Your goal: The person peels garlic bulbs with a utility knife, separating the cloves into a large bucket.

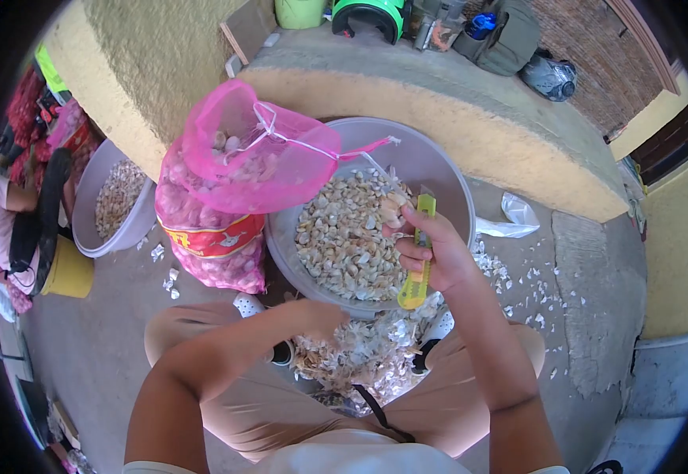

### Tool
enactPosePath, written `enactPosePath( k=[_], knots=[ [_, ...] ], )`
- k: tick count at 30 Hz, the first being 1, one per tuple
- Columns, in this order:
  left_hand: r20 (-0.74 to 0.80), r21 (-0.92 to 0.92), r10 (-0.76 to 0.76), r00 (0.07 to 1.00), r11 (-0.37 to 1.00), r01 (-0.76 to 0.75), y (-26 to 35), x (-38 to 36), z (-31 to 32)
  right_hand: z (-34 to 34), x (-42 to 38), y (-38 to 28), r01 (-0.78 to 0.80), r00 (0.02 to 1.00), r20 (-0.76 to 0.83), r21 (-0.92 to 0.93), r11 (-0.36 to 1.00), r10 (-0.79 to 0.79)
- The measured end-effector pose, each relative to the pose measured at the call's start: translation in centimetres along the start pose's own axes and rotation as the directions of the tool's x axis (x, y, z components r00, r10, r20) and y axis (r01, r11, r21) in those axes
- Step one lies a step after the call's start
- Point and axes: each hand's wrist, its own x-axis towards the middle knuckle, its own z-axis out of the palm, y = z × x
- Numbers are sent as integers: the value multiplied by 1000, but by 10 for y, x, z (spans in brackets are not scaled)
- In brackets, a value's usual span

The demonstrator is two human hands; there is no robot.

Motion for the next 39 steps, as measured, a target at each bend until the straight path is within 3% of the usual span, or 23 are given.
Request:
enactPosePath(
  k=[1, 2, 3, 4, 5, 8, 11, 15, 16, 18, 21, 24, 26, 29, 33, 36, 39],
  knots=[
    [-19, -96, -58, 998, 994, 56, 1, 2, -13, 3, -1, -1, 20, 1000, -8, -35, 999, -20],
    [-277, -30, -26, 960, 999, 18, 0, 4, -28, 5, -1, -3, 40, 999, -18, -68, 997, -41],
    [-513, 44, 25, 858, 999, -3, 0, 5, -44, 5, -2, -2, 60, 998, -28, -100, 993, -63],
    [-642, -295, -113, 759, 950, -107, 10, -6, -67, 6, -2, -1, 82, 995, -52, -120, 989, -88],
    [-696, -573, -296, 654, 779, -257, 26, -20, -85, 7, -1, 1, 102, 991, -73, -141, 985, -113],
    [-817, -434, -165, 552, 807, -401, 49, -36, -98, 10, 3, 8, 109, 990, -71, -197, 974, -125],
    [-851, -271, -31, 524, 881, -388, 58, -33, -99, 15, 5, 18, 87, 990, -97, -197, 977, -107],
    [-827, -272, 13, 562, 866, -420, 52, -33, -106, 13, 4, 15, 48, 996, -65, -214, 976, -63],
    [-811, -264, 13, 585, 884, -385, 57, -39, -110, 13, 4, 15, 133, 983, -57, -440, 888, -175],
    [-797, -198, 40, 602, 926, -322, 56, -45, -112, 13, 6, 17, 251, 929, 39, -797, 549, -368],
    [-784, -90, 96, 613, 959, -267, 51, -47, -110, 8, 11, 23, 425, 831, 274, -874, 234, -485],
    [-761, -109, 87, 643, 960, -259, 55, -54, -114, 11, 8, 19, 319, 911, 164, -862, 395, -377],
    [-762, -109, 80, 642, 962, -250, 54, -54, -114, 12, 9, 20, 360, 881, 224, -890, 282, -417],
    [-819, -161, 93, 566, 910, -383, 47, -48, -108, 13, 8, 21, 398, 835, 312, -911, 105, -453],
    [-766, -241, 38, 641, 909, -341, 46, -47, -108, 8, 7, 27, 419, 761, 400, -904, -83, -510],
    [-719, -277, 26, 694, 906, -321, 47, -50, -110, 13, 4, 27, 409, 772, 352, -912, -11, -529],
    [-691, -307, 50, 721, 883, -355, 46, -51, -110, 8, 5, 20, 350, 882, 127, -820, 452, -453]
  ],
)
